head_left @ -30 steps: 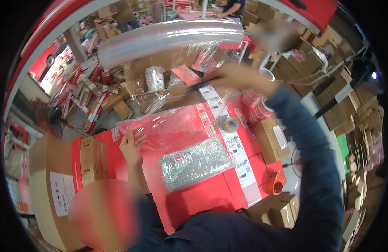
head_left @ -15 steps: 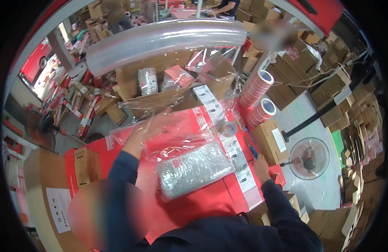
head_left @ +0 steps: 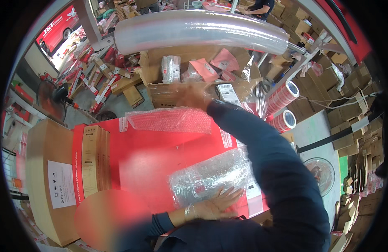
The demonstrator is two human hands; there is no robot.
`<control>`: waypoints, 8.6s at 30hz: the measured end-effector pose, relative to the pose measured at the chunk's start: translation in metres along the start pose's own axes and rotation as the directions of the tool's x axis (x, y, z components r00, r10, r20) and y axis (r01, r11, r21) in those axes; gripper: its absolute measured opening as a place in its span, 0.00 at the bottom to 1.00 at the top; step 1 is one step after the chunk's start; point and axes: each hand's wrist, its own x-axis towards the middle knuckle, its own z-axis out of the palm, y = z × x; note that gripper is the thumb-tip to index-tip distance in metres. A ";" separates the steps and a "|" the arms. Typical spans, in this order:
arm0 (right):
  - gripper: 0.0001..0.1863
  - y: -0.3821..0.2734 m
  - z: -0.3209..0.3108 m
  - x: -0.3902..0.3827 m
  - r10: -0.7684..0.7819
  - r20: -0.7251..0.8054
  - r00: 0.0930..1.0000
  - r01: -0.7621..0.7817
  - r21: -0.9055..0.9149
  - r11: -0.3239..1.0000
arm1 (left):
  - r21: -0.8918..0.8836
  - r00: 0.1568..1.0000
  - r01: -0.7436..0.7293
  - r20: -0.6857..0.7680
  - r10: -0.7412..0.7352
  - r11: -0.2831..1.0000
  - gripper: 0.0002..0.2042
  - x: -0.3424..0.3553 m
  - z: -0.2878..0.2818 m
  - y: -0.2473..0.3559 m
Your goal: The person wraps small boxes in bubble wrap and plastic film on a red worktable. They use scissors to cut the bubble wrap and a handheld dispenser to apply plastic film, then place the wrapped items into a black mailer bag and affix a shipping label.
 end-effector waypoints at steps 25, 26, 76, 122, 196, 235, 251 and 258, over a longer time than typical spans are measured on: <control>0.21 -0.235 -0.212 -0.372 0.922 0.313 0.227 -0.778 0.628 -0.021 | 0.253 0.892 0.395 0.123 -0.434 0.883 0.45 -0.063 0.016 -0.030; 0.26 -0.227 -0.201 -0.361 0.914 0.198 0.355 -0.750 0.644 0.152 | 0.287 0.811 0.558 0.011 -0.585 0.778 0.46 -0.083 0.019 -0.025; 0.20 -0.580 -0.430 -0.358 0.632 0.766 0.117 -0.564 0.575 -0.593 | -0.754 0.596 0.647 0.409 -0.691 0.112 0.15 -0.122 -0.072 0.188; 0.21 -0.468 -0.328 -0.225 0.493 0.768 0.408 -0.327 0.627 -0.707 | -0.833 -0.017 0.546 -0.115 -0.993 0.087 0.21 -0.250 0.026 0.086; 0.24 -0.611 -0.295 -0.364 0.473 0.876 0.093 -0.347 0.473 -0.809 | 0.130 0.694 0.713 0.014 -0.720 0.689 0.37 -0.138 -0.005 0.013; 0.23 -0.509 -0.360 -0.361 0.475 0.863 0.173 -0.465 0.496 -0.733 | -0.206 0.351 0.914 -0.021 -0.936 0.348 0.44 -0.096 0.049 -0.031; 0.27 -0.704 -0.184 -0.441 0.234 0.963 -0.136 -0.528 0.129 -0.839 | -0.449 0.344 0.860 0.156 -0.926 0.243 0.29 -0.117 0.047 0.070; 0.25 -0.625 -0.263 -0.406 0.751 0.660 -0.001 -0.690 0.544 -0.478 | -0.638 0.290 0.763 0.482 -0.827 -0.105 0.29 -0.121 0.039 0.034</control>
